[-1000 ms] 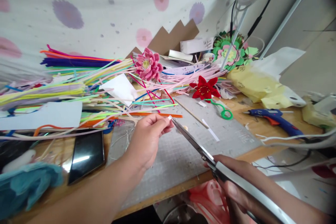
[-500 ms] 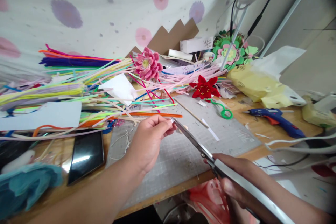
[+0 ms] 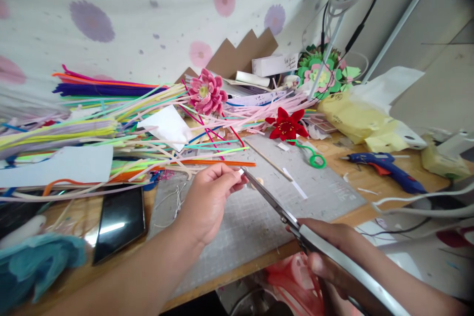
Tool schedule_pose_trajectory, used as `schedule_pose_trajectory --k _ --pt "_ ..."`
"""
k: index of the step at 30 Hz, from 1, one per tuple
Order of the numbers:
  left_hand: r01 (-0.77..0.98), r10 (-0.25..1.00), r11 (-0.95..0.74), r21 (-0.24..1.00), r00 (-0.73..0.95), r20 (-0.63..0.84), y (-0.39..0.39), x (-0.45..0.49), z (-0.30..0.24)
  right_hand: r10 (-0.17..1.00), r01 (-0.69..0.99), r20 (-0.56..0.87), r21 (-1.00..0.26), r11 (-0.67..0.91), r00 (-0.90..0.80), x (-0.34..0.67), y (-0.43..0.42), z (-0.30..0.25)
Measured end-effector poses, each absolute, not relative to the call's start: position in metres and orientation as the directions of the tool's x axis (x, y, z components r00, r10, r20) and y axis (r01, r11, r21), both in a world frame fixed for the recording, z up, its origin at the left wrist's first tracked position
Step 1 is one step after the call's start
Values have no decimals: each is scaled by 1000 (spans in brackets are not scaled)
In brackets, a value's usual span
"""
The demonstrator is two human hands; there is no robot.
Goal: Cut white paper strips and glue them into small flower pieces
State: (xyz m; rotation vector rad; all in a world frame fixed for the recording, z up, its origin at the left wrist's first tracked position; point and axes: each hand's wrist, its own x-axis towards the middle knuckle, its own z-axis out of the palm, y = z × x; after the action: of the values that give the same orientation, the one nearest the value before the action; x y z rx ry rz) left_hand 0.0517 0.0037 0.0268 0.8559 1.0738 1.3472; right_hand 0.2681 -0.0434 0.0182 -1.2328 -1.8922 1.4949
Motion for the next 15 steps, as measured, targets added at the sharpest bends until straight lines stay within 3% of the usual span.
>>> schedule_pose_trajectory --k 9,15 --pt "-560 987 156 814 53 -153 3 50 27 823 415 -152 -903 109 -548 275 -47 29" --pt "-561 979 184 807 174 -102 0 52 28 741 292 -312 -942 -162 -595 280 -51 20"
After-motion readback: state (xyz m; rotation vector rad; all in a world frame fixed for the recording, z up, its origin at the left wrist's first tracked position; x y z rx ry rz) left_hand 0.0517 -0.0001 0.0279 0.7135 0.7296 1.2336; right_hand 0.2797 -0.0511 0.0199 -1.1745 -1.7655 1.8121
